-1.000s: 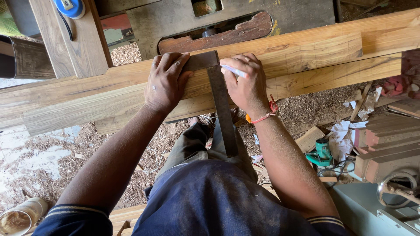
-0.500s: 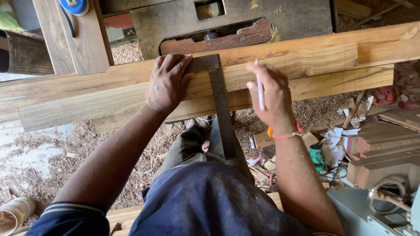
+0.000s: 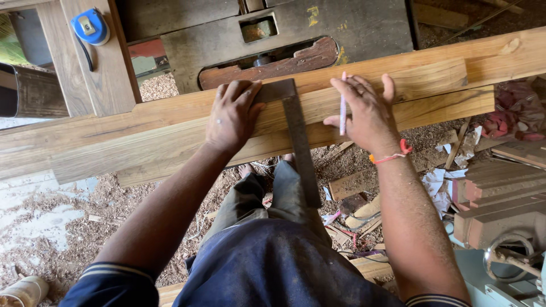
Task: The person uses a square tool and a pencil to mark lines on wood pieces, handling and aligning the wood to ensure precision.
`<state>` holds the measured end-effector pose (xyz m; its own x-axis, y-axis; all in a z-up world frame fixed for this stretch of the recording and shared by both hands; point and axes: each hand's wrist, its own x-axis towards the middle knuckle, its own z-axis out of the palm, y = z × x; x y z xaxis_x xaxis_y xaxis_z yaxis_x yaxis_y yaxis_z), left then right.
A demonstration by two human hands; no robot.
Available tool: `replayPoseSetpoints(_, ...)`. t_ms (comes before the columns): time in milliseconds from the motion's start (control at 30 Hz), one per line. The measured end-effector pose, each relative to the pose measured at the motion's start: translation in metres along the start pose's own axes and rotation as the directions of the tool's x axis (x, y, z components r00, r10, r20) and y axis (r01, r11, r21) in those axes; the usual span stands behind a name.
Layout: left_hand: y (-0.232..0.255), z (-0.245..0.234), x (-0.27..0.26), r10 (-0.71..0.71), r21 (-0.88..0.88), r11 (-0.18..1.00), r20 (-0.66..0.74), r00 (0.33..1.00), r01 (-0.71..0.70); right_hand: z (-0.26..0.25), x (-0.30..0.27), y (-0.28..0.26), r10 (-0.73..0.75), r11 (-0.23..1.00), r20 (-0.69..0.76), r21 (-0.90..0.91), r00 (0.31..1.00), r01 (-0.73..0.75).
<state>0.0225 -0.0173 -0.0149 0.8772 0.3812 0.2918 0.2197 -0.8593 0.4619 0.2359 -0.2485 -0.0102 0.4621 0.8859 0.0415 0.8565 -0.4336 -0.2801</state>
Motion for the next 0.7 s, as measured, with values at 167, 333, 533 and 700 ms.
replayPoseSetpoints(167,0.030,0.030,0.029,-0.049,-0.057,0.997,0.071,0.996,0.053,-0.013,-0.009,0.047,0.092,0.996,0.028,-0.018,0.995,-0.092)
replayPoseSetpoints(333,0.040,0.031,0.033,-0.082,-0.099,0.991,0.084,0.993,0.090,-0.021,-0.020,0.068,0.088,0.995,-0.011,0.052,0.996,-0.087)
replayPoseSetpoints(533,0.022,-0.001,0.008,-0.081,-0.105,0.991,-0.021,0.996,0.079,-0.019,-0.022,0.067,0.109,0.992,-0.034,0.073,0.993,-0.107)
replayPoseSetpoints(700,0.016,-0.004,0.003,-0.140,-0.081,0.988,-0.068,0.988,0.134,-0.018,-0.031,0.054,0.156,0.980,-0.101,0.142,0.983,-0.141)
